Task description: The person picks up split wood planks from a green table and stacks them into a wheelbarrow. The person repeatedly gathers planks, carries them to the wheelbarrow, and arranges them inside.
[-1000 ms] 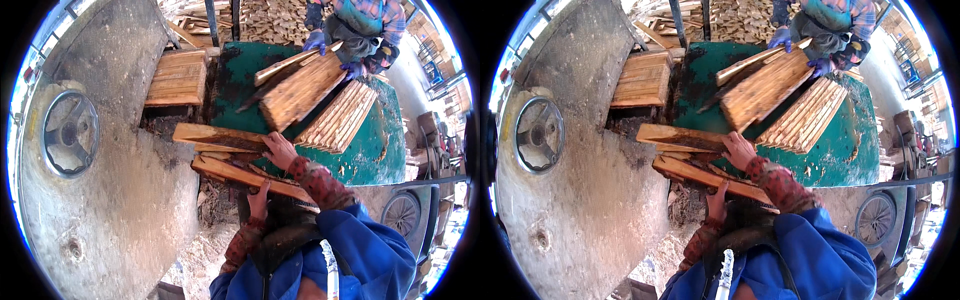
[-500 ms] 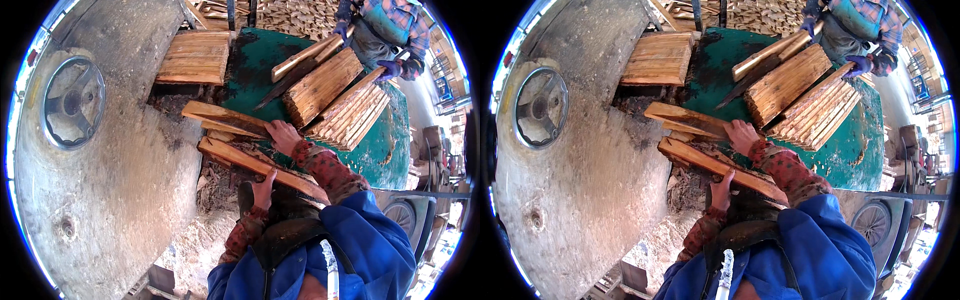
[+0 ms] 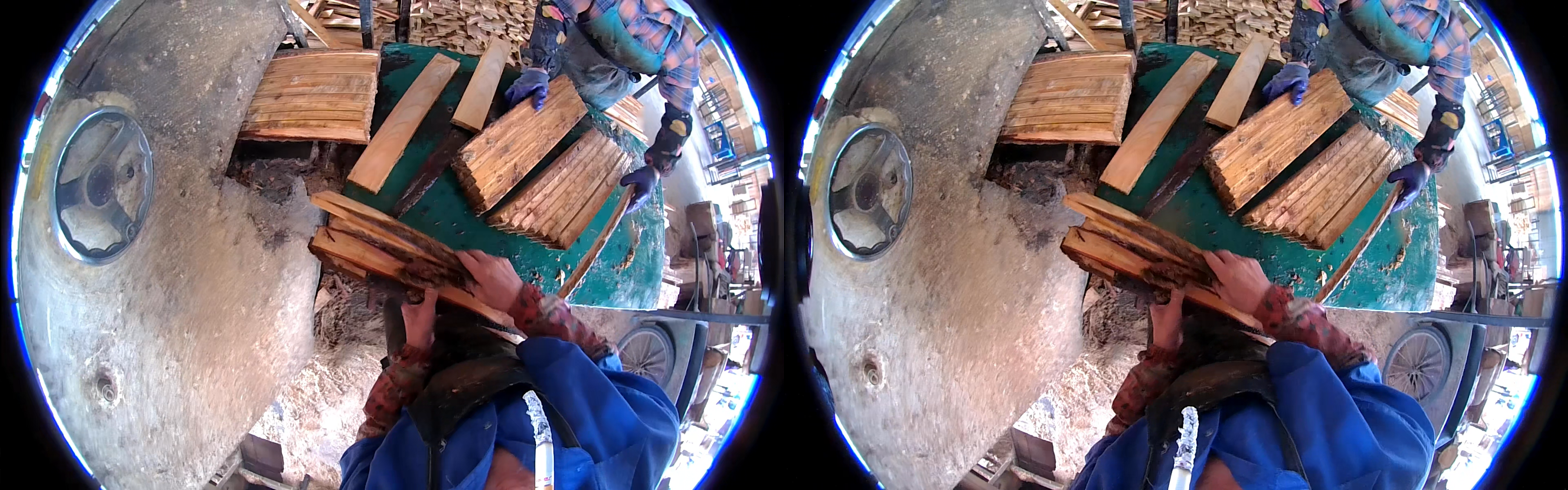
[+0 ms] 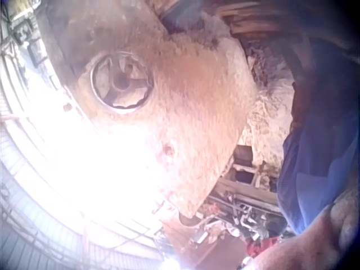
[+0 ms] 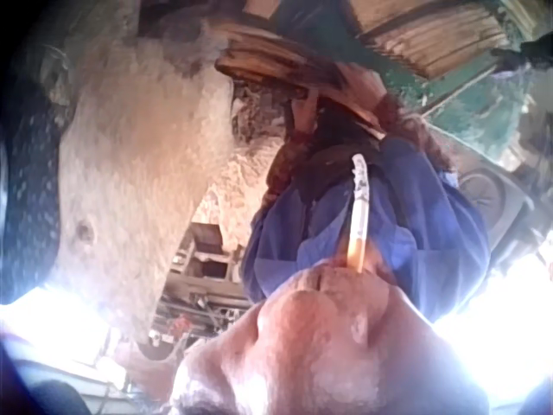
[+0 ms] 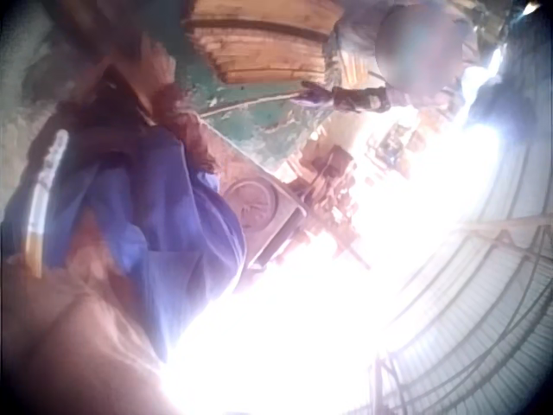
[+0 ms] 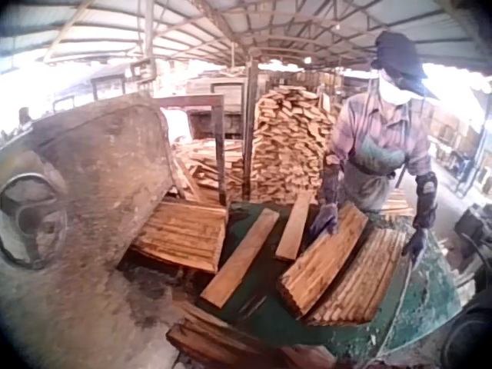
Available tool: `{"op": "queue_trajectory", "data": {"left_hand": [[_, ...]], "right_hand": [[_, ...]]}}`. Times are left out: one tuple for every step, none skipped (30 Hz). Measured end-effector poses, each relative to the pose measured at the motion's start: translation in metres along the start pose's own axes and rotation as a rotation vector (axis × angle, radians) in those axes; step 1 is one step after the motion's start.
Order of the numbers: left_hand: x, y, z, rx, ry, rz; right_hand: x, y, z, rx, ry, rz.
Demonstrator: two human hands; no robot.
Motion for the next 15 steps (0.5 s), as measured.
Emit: {"op": "queue_trajectory", "data": {"left_hand": [[0.000, 0.000, 0.000, -0.020, -0.009, -0.002], [0.000, -0.001, -0.001, -0.039, -0.018, -0.004], [0.001, -0.001, 0.000, -0.060, -0.027, -0.004], [0.000, 0.000, 0.000, -0.082, 0.004, 0.010], [-0.002, 0.000, 0.001, -0.104, 0.035, 0.023], [-0.003, 0.001, 0.000, -0.124, 0.065, 0.037], [-0.007, 0.000, -0.004, -0.141, 0.089, -0.002], [-0.011, -0.001, -0.008, -0.156, 0.114, -0.040], [-0.006, -0.002, -0.006, -0.173, 0.138, -0.081], [0.000, 0.000, -0.004, -0.192, 0.210, -0.076], [0.006, 0.006, -0.001, -0.209, 0.283, -0.070], [0.014, 0.009, 0.002, -0.224, 0.357, -0.063], [0.012, 0.009, -0.004, -0.252, 0.326, -0.117], [0.006, 0.009, -0.014, -0.279, 0.296, -0.169], [-0.001, 0.009, -0.021, -0.303, 0.268, -0.216]], "right_hand": [[0.001, 0.013, 0.004, 0.029, -0.007, -0.009], [0.003, 0.025, 0.009, 0.057, -0.015, -0.019], [0.004, 0.037, 0.011, 0.087, -0.020, -0.028], [0.009, 0.047, 0.015, 0.070, -0.001, -0.032], [0.014, 0.052, 0.017, 0.075, 0.005, -0.021], [0.017, 0.056, 0.019, 0.081, 0.010, -0.010], [0.021, 0.057, 0.021, 0.086, 0.014, -0.001], [0.024, 0.057, 0.022, 0.069, -0.004, 0.002], [0.027, 0.056, 0.022, 0.053, -0.023, 0.008], [0.029, 0.055, 0.022, 0.037, -0.041, 0.013], [0.029, 0.054, 0.020, 0.044, -0.025, 0.001], [0.027, 0.053, 0.017, 0.050, -0.007, -0.014], [0.023, 0.052, 0.014, 0.055, 0.011, -0.029], [0.019, 0.050, 0.010, 0.051, 0.002, -0.038], [0.011, 0.047, 0.004, 0.044, -0.004, -0.053]]}}
Point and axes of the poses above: each hand's wrist, its own y-axis away from the middle knuckle, its own z-axis out of the palm, x = y × z, the point moved 5 cm from there along -y, towards the middle knuckle, and after that the axes turned 12 degrees about -x, right-handed, at the moved point
